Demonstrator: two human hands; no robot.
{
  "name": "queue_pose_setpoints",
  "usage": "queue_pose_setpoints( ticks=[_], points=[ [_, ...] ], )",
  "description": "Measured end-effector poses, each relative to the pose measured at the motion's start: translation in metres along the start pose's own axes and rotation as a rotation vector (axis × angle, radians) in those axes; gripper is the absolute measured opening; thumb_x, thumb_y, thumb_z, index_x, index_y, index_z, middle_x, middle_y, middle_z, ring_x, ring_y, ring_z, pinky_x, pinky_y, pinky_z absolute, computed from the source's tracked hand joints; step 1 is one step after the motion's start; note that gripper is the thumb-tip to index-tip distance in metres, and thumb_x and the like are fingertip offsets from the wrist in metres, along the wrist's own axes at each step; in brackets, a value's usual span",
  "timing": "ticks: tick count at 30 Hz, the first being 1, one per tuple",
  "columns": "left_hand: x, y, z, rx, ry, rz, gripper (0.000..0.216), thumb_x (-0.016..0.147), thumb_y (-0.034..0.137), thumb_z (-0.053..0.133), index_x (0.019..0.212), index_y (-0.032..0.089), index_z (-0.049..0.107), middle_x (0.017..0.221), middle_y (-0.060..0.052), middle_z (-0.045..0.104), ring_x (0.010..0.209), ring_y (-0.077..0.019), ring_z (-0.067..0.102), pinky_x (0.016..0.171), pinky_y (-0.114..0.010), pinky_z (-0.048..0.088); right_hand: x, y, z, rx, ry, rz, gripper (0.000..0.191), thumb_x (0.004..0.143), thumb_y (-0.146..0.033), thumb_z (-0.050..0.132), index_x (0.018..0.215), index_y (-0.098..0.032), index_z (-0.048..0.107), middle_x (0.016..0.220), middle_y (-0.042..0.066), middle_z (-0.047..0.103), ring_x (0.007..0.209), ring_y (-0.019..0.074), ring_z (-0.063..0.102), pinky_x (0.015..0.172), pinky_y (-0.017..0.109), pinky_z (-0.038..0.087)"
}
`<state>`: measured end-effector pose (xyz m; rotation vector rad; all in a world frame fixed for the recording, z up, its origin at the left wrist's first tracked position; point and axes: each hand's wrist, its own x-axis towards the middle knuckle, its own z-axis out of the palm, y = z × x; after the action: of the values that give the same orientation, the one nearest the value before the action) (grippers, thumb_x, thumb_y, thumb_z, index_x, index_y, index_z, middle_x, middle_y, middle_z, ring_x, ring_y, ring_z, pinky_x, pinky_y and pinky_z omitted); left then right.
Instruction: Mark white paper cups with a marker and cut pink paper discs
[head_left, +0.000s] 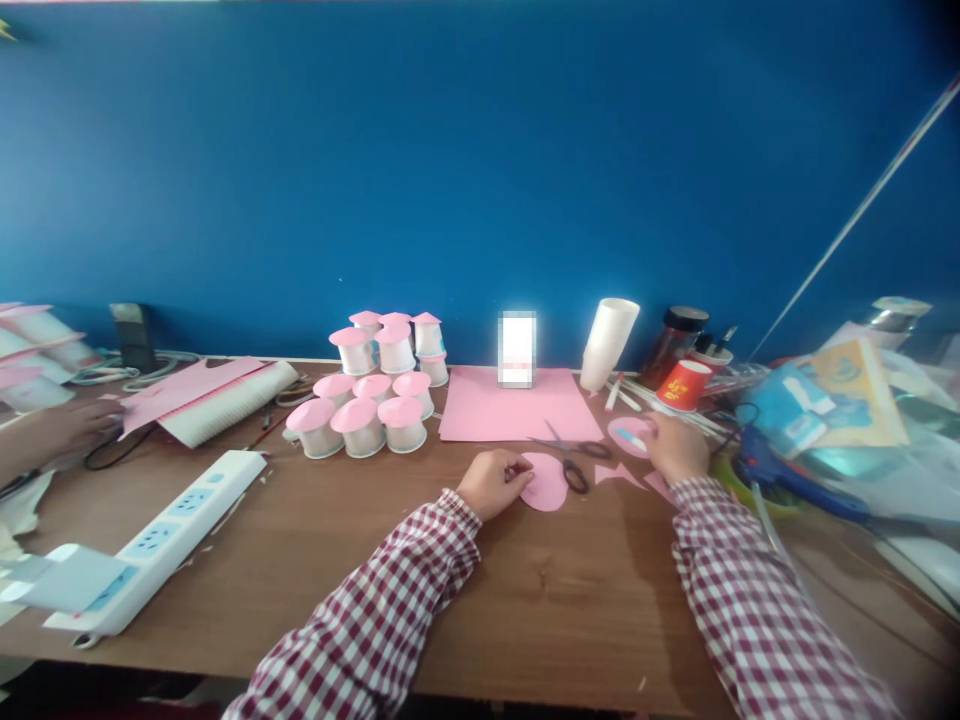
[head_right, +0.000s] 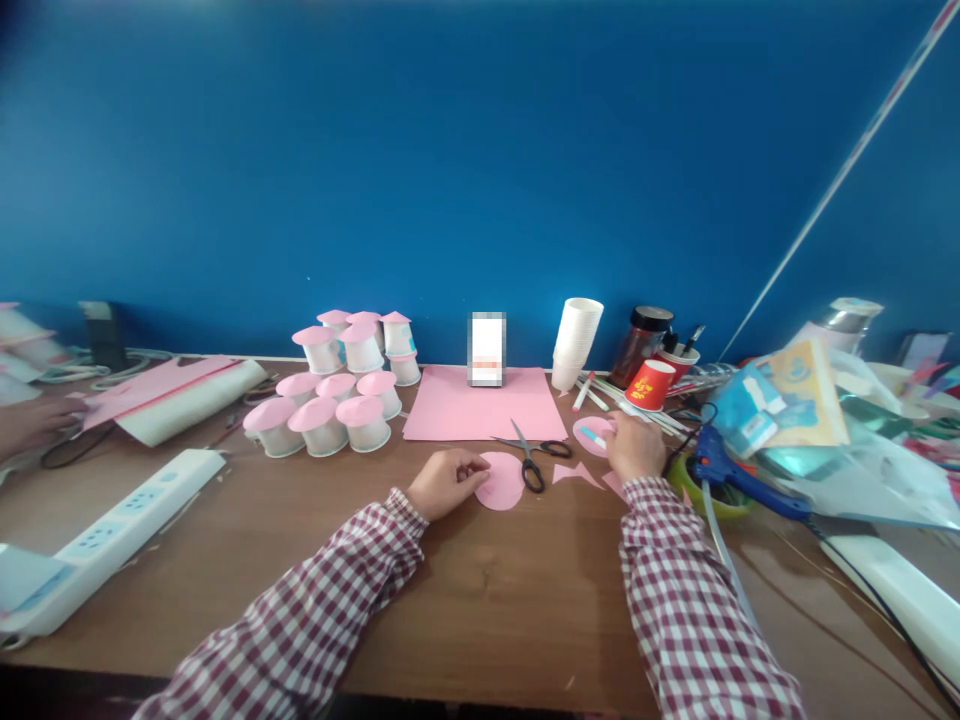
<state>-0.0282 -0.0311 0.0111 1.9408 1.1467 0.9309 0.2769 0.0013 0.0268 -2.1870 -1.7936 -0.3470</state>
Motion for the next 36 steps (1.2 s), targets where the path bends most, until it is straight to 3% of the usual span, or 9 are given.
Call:
queue_pose_setpoints(
  ticks=[10,16,20,23,27,30,36],
  points=[
    [0.001,0.001,0.001,0.065,0.0,0.033,0.022,0.075,0.028,0.055,0.085,0.017,0.072,0.077,-0.006,0.069,0.06,-0.013,0.057,0.06,-0.023,0.044,-0.005,-0.005,-0.007,-0.064,0.141,0.079,0.03,0.085,-0.028,0.041,0.095,-0.014,0.066,0.086,0.016,0.067,0.08,0.0275,0.057,0.065,0.035,0.038],
    [0.0,0.0,0.002,0.051,-0.003,0.045,0.021,0.076,0.027,0.055,0.084,0.016,0.071,0.079,-0.006,0.07,0.062,-0.0135,0.058,0.061,-0.024,0.045,-0.006,-0.009,-0.012,0.13,0.372,-0.02,0.032,0.086,-0.028,0.038,0.096,-0.014,0.065,0.098,0.012,0.065,0.091,0.0242,0.055,0.086,0.034,0.037],
    [0.0,0.001,0.004,0.011,0.072,0.023,0.022,0.076,0.029,0.056,0.085,0.016,0.07,0.08,-0.007,0.069,0.066,-0.0142,0.059,0.063,-0.024,0.046,-0.014,-0.033,-0.018,0.351,0.487,-0.112,0.027,0.087,-0.03,0.043,0.087,-0.014,0.065,0.091,0.011,0.066,0.091,0.0223,0.055,0.089,0.033,0.039],
    [0.001,0.003,0.004,-0.187,0.133,-0.057,0.028,0.077,0.038,0.055,0.083,0.014,0.068,0.074,-0.007,0.068,0.06,-0.0131,0.058,0.057,-0.023,0.046,-0.03,-0.063,-0.023,0.472,0.48,-0.279,0.019,0.086,-0.026,0.047,0.083,-0.017,0.064,0.091,0.01,0.065,0.092,0.0206,0.056,0.089,0.034,0.041],
    [0.006,0.004,0.001,-0.659,0.11,-0.257,0.043,0.078,0.053,0.05,0.078,0.012,0.063,0.064,-0.005,0.063,0.044,-0.0089,0.052,0.042,-0.021,0.04,-0.056,-0.102,-0.027,0.636,0.507,-0.558,0.01,0.081,-0.017,0.055,0.084,-0.02,0.063,0.087,0.006,0.064,0.088,0.0195,0.057,0.082,0.036,0.046],
    [0.009,0.004,-0.002,-0.92,0.139,-0.346,0.038,0.071,0.051,0.061,0.067,0.013,0.055,0.051,0.001,0.054,0.041,-0.0076,0.05,0.039,-0.018,0.037,-0.069,-0.118,-0.029,0.643,0.462,-0.74,0.015,0.08,-0.01,0.056,0.088,-0.02,0.063,0.088,0.004,0.065,0.088,0.0183,0.055,0.082,0.035,0.047],
    [0.009,0.001,-0.004,-1.058,0.108,-0.334,0.03,0.063,0.035,0.074,0.07,0.013,0.055,0.05,0.004,0.051,0.042,-0.0047,0.048,0.042,-0.016,0.036,-0.07,-0.122,-0.028,0.623,0.406,-0.78,0.015,0.081,-0.009,0.056,0.088,-0.02,0.064,0.089,0.004,0.065,0.089,0.0182,0.053,0.082,0.034,0.046]
  ],
)
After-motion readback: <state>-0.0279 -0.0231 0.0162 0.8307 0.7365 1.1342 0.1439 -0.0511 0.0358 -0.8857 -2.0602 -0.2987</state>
